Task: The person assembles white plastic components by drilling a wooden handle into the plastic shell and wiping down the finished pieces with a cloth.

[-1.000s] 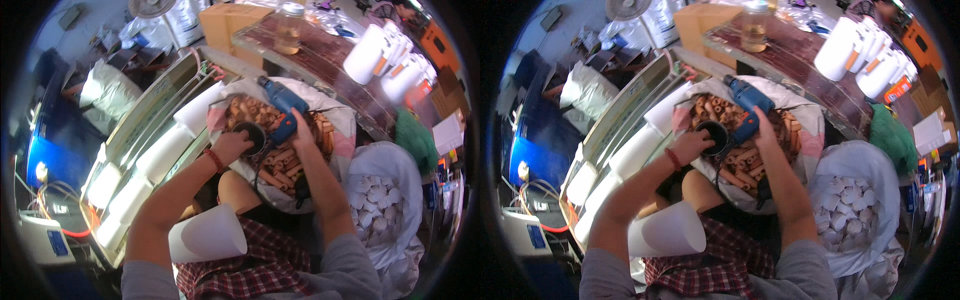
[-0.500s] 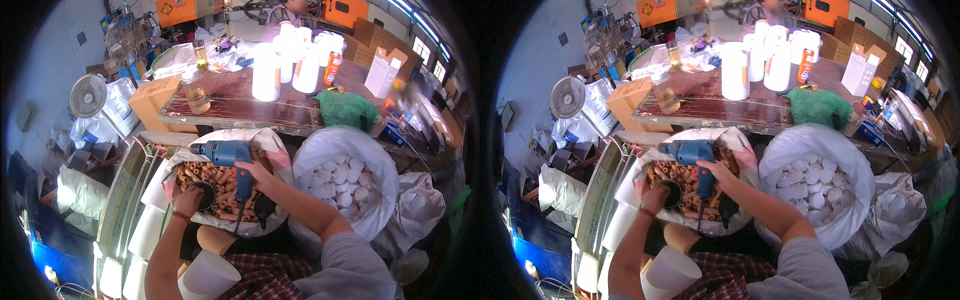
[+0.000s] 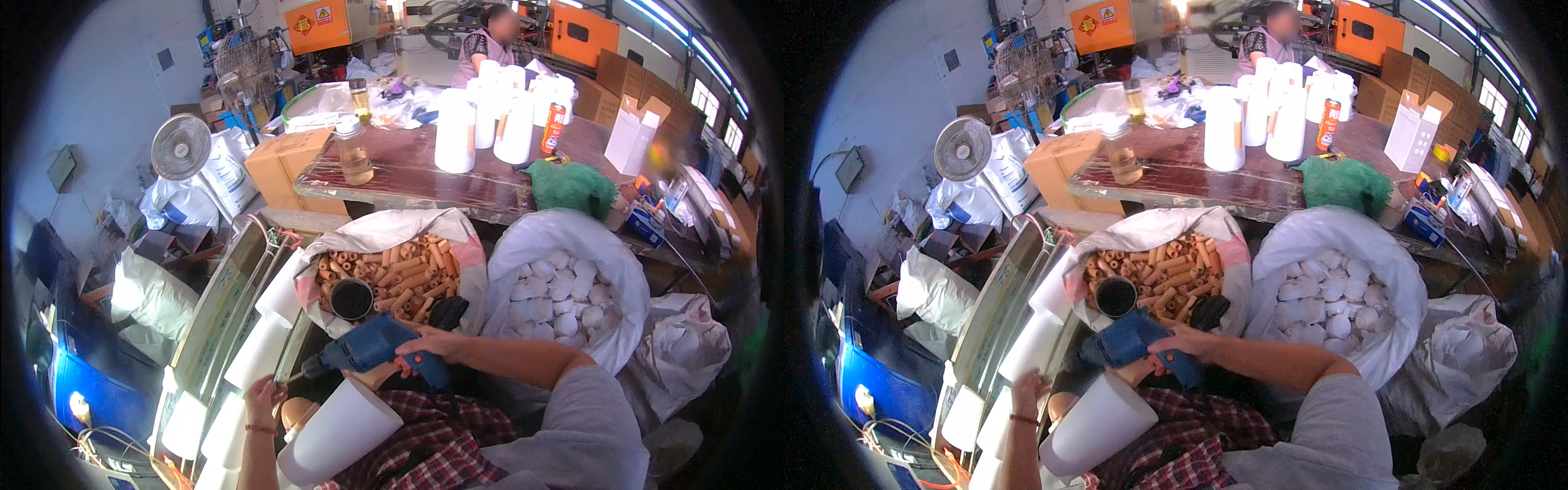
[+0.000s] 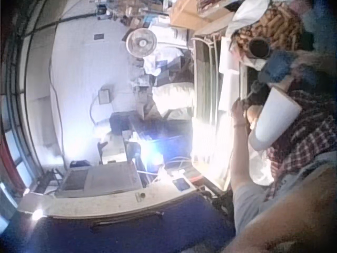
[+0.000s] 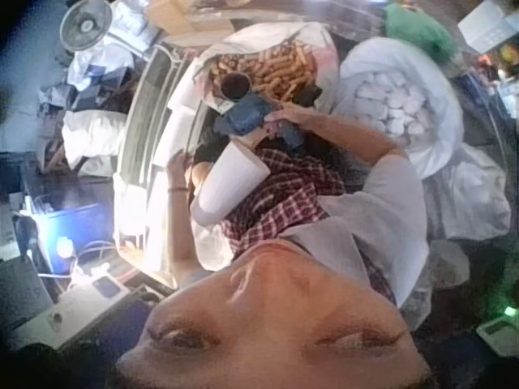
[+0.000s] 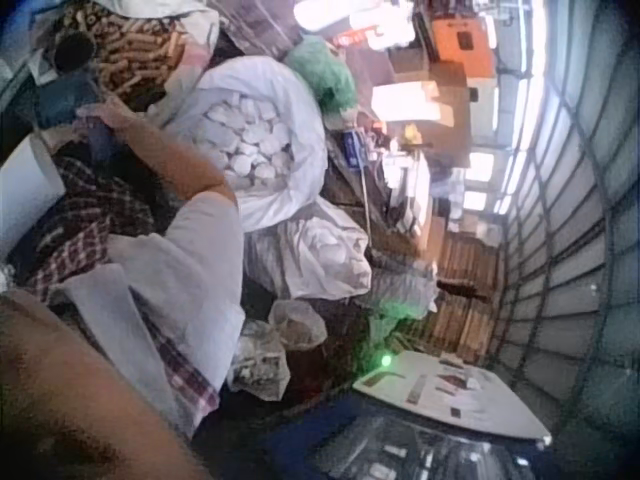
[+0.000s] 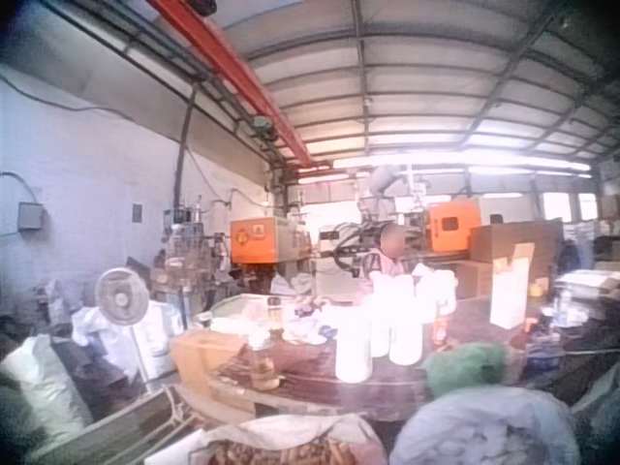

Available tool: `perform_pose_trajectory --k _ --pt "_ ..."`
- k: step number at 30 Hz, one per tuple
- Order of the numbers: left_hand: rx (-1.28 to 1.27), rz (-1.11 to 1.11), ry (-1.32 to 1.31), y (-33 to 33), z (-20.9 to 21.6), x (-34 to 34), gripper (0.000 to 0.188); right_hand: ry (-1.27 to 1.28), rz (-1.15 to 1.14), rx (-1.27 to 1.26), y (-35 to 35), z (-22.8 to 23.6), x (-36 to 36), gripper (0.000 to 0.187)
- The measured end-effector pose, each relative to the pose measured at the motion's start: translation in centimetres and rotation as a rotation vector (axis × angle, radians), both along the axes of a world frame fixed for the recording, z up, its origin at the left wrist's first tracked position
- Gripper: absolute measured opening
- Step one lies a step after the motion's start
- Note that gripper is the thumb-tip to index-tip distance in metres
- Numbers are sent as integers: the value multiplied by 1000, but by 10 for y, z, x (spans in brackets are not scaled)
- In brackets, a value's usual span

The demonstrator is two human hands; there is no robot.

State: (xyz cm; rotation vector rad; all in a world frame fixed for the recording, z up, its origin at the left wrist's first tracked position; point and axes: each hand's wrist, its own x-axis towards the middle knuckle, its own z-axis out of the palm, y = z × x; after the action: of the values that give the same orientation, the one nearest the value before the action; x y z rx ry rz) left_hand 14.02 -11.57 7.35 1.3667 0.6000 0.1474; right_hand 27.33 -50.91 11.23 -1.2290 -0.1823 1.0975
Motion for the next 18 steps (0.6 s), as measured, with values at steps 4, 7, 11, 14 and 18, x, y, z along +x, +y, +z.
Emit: perform_pose_trajectory --k 4,7,11,14,18 --pt "-106 94 9 12 -23 -56 7 76 35 -91 16 -46 -19 48" --pt "-179 151 12 11 -36 -72 4 211 71 -82 18 -61 -26 49" --pt "-214 154 -6 17 -55 -74 4 158 77 -164 19 -76 -20 50" --pt "-225 181 -34 10 -47 -67 7 138 78 -167 18 -78 -16 51" --pt "-290 169 -67 11 -43 -65 10 148 106 -131 17 -83 -12 51"
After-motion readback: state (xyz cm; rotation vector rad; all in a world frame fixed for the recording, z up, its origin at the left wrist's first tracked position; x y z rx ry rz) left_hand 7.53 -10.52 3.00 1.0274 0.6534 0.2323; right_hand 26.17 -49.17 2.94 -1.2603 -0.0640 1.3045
